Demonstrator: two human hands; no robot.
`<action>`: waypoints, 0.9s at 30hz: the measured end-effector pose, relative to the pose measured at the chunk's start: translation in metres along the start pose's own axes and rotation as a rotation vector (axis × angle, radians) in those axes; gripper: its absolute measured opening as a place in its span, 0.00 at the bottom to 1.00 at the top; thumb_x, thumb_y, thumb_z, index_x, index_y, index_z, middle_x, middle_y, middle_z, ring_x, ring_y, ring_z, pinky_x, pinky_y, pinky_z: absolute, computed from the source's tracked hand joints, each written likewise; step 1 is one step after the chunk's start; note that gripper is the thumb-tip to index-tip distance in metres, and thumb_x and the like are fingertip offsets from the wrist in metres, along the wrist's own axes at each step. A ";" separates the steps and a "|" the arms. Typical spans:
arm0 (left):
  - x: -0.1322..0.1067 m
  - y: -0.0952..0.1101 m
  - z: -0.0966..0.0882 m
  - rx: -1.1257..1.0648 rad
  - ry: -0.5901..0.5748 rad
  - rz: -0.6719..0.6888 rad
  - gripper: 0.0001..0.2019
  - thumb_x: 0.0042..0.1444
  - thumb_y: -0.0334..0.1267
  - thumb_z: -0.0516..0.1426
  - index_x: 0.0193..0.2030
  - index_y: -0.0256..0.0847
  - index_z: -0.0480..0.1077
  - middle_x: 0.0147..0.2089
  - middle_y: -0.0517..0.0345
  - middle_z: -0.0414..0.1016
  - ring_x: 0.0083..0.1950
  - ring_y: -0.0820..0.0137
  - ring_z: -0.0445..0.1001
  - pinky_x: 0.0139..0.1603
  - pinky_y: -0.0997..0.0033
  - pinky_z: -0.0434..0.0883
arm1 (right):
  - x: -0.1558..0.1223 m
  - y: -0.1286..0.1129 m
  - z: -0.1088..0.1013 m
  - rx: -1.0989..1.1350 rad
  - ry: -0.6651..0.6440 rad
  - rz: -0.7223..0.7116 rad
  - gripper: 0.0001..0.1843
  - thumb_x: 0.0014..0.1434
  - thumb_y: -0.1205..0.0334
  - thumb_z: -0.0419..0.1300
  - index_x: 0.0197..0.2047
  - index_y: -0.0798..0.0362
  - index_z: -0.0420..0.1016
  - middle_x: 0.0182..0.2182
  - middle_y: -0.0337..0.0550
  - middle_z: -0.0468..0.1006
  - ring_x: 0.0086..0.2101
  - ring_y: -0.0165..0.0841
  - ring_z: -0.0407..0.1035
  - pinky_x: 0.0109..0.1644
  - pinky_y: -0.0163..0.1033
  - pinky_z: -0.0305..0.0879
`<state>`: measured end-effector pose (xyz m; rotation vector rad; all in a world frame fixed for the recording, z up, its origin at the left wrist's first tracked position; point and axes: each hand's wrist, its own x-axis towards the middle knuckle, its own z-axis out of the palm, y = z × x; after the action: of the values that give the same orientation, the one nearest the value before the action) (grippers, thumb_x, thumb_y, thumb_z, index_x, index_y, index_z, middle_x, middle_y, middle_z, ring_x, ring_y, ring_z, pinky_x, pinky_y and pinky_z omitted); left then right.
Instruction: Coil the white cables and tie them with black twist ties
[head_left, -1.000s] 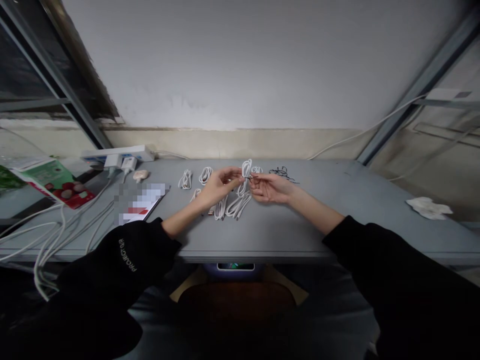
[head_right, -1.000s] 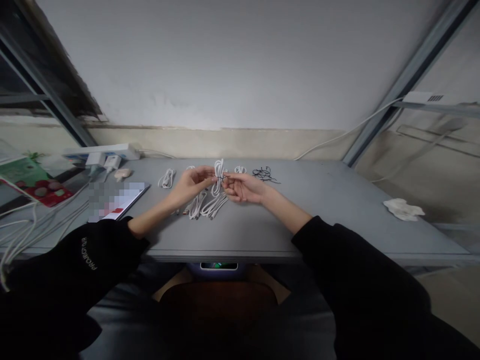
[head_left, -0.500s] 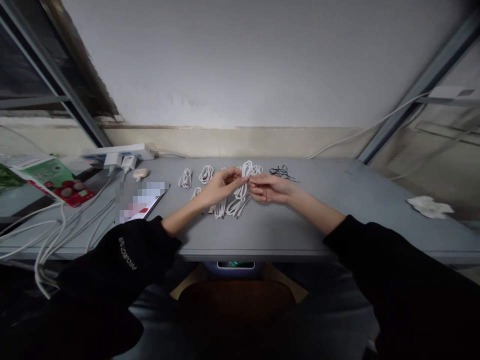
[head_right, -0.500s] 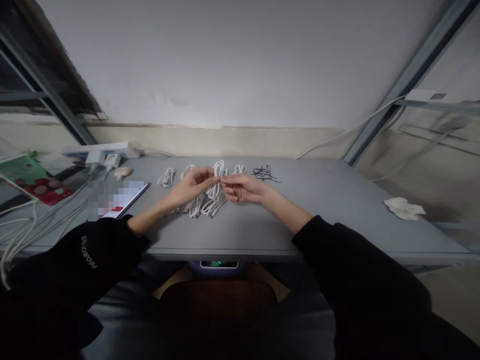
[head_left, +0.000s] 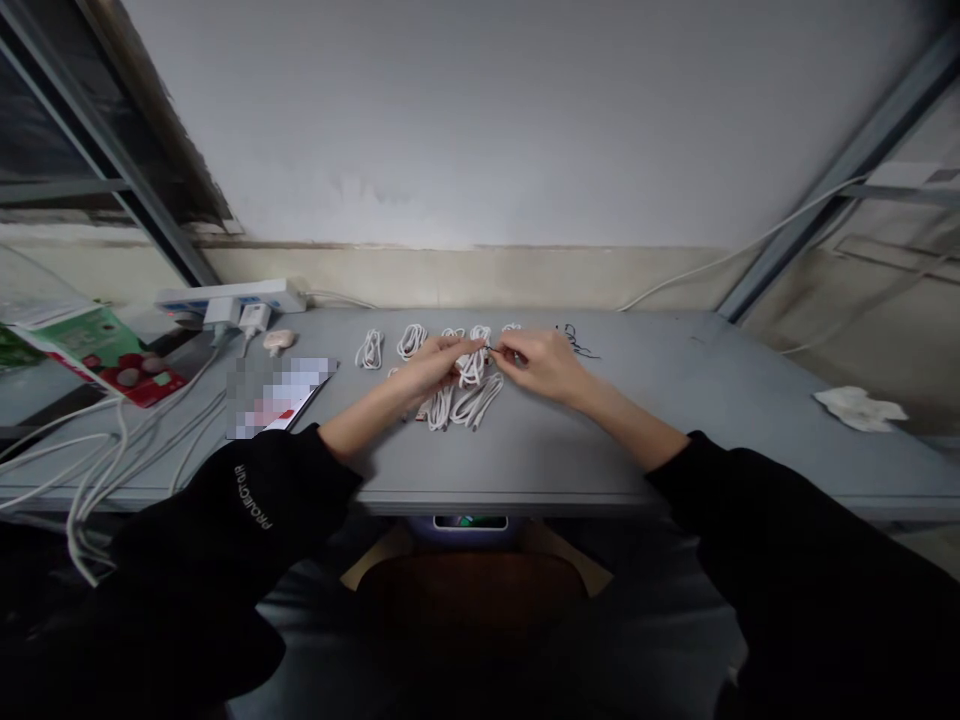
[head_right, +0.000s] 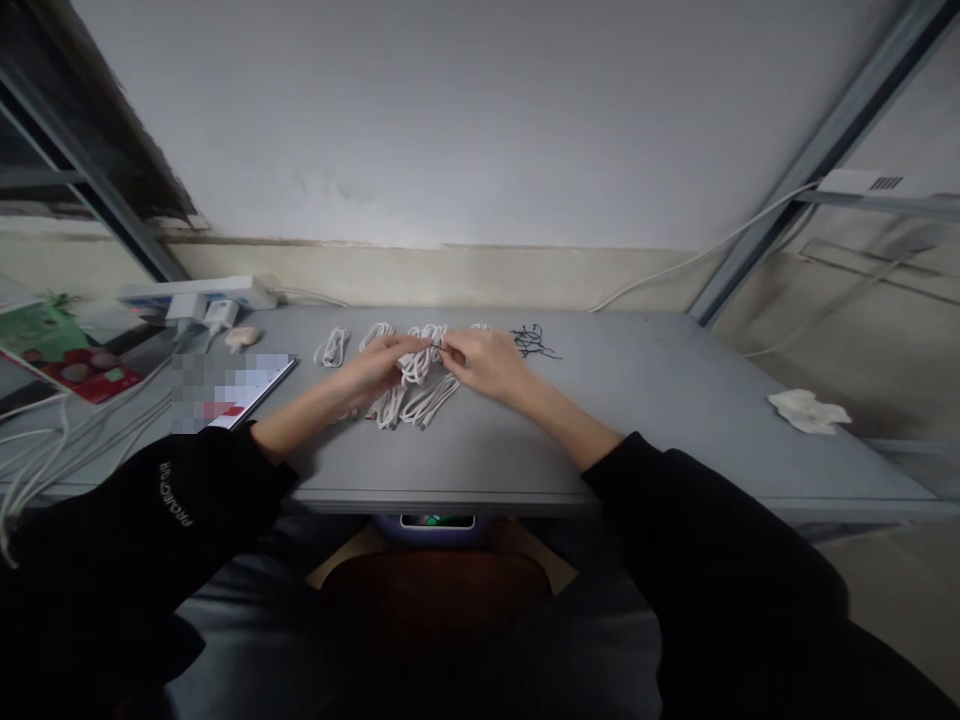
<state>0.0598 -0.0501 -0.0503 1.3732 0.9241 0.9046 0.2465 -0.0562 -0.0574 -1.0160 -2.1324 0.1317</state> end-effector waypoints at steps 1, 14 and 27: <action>0.003 -0.001 -0.002 -0.069 -0.020 -0.032 0.09 0.57 0.39 0.59 0.30 0.36 0.70 0.26 0.58 0.69 0.26 0.76 0.65 0.28 0.74 0.66 | 0.000 -0.001 -0.001 -0.022 0.014 -0.020 0.11 0.59 0.63 0.57 0.25 0.51 0.67 0.24 0.41 0.70 0.27 0.32 0.61 0.32 0.38 0.49; 0.003 0.003 -0.013 0.150 -0.046 0.037 0.10 0.53 0.42 0.61 0.28 0.39 0.69 0.21 0.62 0.59 0.21 0.78 0.54 0.22 0.72 0.54 | 0.000 0.006 0.002 0.038 0.024 -0.075 0.11 0.62 0.55 0.57 0.31 0.49 0.76 0.31 0.45 0.78 0.32 0.36 0.68 0.38 0.40 0.57; -0.009 0.001 -0.007 0.838 0.089 0.477 0.09 0.62 0.43 0.54 0.36 0.40 0.66 0.29 0.59 0.69 0.28 0.73 0.64 0.32 0.71 0.58 | 0.004 0.018 0.009 0.490 -0.046 0.201 0.08 0.55 0.57 0.63 0.29 0.52 0.72 0.25 0.38 0.71 0.27 0.29 0.64 0.31 0.35 0.59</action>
<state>0.0493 -0.0559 -0.0492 2.3562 1.1250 0.9727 0.2496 -0.0389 -0.0682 -0.9298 -1.8941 0.7413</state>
